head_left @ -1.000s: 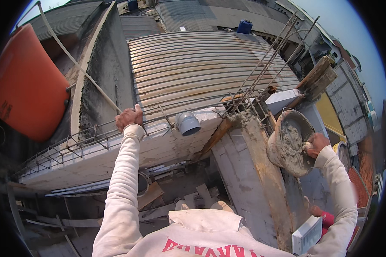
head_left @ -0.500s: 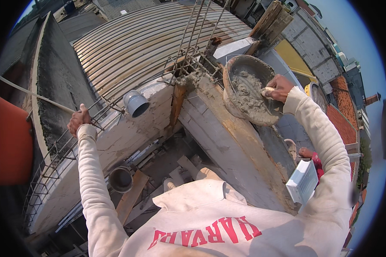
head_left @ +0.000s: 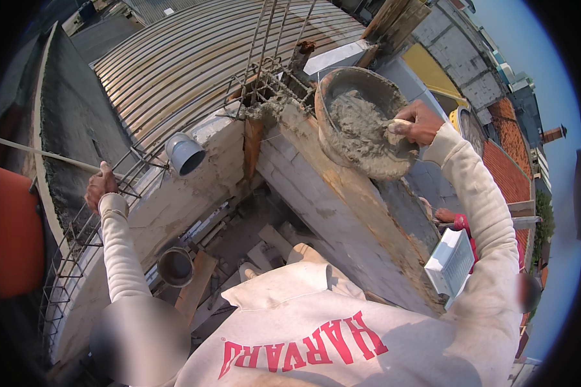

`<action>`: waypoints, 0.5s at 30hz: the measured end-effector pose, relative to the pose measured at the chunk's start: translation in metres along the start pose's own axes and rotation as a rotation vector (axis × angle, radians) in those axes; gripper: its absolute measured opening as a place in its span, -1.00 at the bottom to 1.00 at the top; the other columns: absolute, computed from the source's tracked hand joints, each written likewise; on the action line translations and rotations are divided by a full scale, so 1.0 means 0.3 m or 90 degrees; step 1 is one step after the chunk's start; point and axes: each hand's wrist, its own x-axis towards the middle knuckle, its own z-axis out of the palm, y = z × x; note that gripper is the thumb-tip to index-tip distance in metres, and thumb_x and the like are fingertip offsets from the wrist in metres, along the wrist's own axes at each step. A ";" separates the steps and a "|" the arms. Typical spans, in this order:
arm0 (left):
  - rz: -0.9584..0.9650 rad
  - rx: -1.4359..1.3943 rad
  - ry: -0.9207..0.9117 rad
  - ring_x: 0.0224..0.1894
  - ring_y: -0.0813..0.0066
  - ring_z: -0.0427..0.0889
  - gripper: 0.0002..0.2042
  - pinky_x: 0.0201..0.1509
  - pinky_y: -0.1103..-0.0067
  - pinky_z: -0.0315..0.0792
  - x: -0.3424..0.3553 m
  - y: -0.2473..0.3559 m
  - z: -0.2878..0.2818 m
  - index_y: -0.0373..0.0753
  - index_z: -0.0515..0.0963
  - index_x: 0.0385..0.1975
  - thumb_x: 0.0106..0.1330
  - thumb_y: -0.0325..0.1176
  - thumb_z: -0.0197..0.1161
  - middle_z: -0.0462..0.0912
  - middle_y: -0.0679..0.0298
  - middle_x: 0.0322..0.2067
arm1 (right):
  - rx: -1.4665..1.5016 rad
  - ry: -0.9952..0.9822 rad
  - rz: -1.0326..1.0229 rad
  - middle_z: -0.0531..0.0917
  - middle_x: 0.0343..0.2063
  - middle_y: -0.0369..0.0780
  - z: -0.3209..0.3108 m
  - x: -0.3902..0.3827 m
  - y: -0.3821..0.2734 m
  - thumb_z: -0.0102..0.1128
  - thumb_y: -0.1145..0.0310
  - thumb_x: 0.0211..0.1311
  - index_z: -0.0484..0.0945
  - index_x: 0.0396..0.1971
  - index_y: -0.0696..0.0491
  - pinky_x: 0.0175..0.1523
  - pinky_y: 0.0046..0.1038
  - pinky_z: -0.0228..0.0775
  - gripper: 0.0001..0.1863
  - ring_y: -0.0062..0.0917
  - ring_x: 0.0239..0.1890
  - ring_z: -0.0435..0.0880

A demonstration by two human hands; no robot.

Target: The person scoops wet cement from a bowl with a trowel and applies it to a rebar-reinforced concrete edge on a rooftop. The person repeatedly transfers cement from the bowl to the structure, smoothing it along the edge.

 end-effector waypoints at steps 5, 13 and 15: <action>-0.019 0.003 -0.016 0.12 -0.02 0.70 -0.35 0.27 0.25 0.47 0.002 0.010 -0.011 -0.10 0.75 0.04 0.40 0.30 -0.07 0.77 0.06 0.00 | 0.014 -0.004 0.008 0.44 -0.78 -0.38 -0.009 -0.018 0.024 0.35 0.10 0.17 0.60 -0.66 0.10 -0.64 -0.56 0.18 -0.62 -0.73 -0.75 0.37; -0.029 0.003 -0.007 0.14 -0.02 0.68 -0.34 0.28 0.24 0.46 -0.004 0.016 -0.003 -0.10 0.75 0.04 0.39 0.31 -0.06 0.75 0.04 0.03 | 0.132 0.014 -0.013 0.47 -0.76 -0.37 -0.028 -0.071 0.084 0.36 0.04 0.26 0.62 -0.59 0.11 -0.65 -0.65 0.16 -0.57 -0.79 -0.76 0.37; -0.034 0.001 0.001 0.14 -0.02 0.68 -0.35 0.27 0.23 0.46 0.005 -0.001 -0.002 -0.10 0.75 0.03 0.40 0.31 -0.06 0.75 0.04 0.02 | 0.136 0.016 -0.017 0.49 -0.74 -0.37 -0.056 -0.083 0.055 0.35 0.03 0.27 0.68 -0.53 0.12 -0.63 -0.64 0.16 -0.58 -0.79 -0.75 0.35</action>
